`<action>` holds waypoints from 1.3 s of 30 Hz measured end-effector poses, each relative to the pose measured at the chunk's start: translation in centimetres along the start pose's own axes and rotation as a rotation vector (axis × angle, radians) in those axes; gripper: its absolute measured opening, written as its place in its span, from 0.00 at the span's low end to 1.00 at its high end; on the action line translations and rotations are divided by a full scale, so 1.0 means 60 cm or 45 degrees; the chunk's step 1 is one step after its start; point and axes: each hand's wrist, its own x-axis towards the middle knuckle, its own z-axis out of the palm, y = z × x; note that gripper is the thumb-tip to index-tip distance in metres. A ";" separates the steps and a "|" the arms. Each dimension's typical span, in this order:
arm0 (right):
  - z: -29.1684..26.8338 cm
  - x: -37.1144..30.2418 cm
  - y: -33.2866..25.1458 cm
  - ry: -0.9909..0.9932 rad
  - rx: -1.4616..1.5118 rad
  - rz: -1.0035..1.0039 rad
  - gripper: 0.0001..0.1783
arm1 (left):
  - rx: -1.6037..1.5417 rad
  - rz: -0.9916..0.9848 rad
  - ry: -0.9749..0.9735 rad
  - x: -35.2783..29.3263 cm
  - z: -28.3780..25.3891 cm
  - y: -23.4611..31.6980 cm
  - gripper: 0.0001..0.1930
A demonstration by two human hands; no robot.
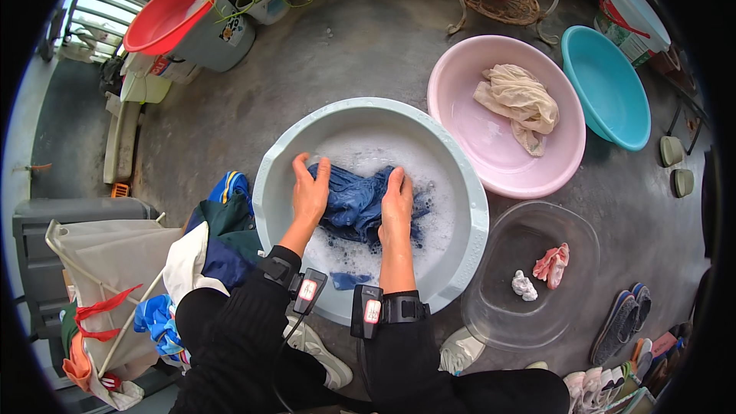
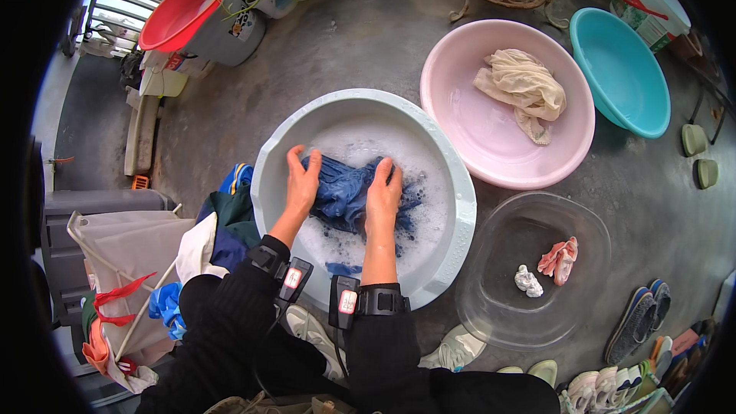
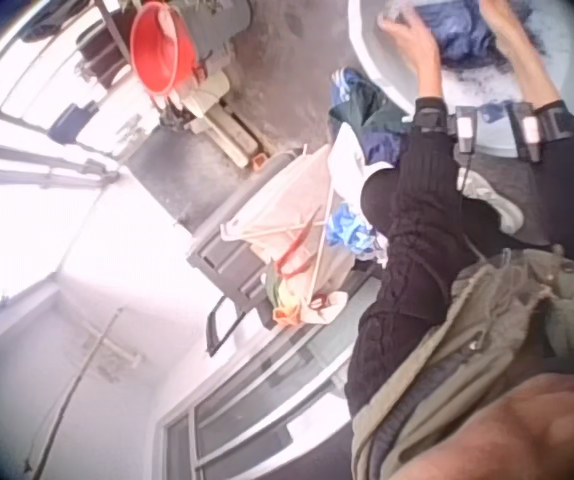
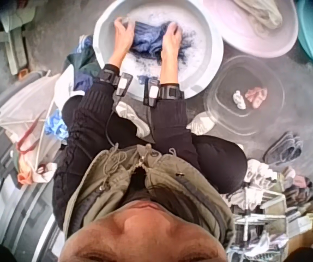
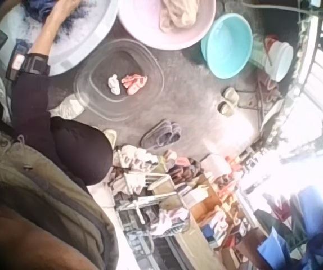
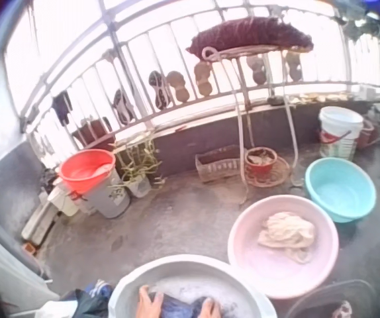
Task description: The person hand-washes several garments in a basin of soapy water. They scrub and rinse a light-colored cloth, then a pair of blue jeans, and finally a blue jacket, moving each item to a separate basin after washing.
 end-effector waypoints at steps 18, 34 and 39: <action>-0.002 -0.003 0.004 -0.211 0.448 0.138 0.32 | -0.610 -0.204 -0.211 -0.035 -0.026 0.076 0.13; -0.015 -0.066 -0.036 -0.556 0.063 0.091 0.15 | 0.121 0.268 -0.277 -0.074 -0.006 0.188 0.10; -0.024 -0.070 -0.046 -0.857 0.717 0.205 0.12 | 0.126 0.310 -0.368 -0.108 -0.009 0.197 0.12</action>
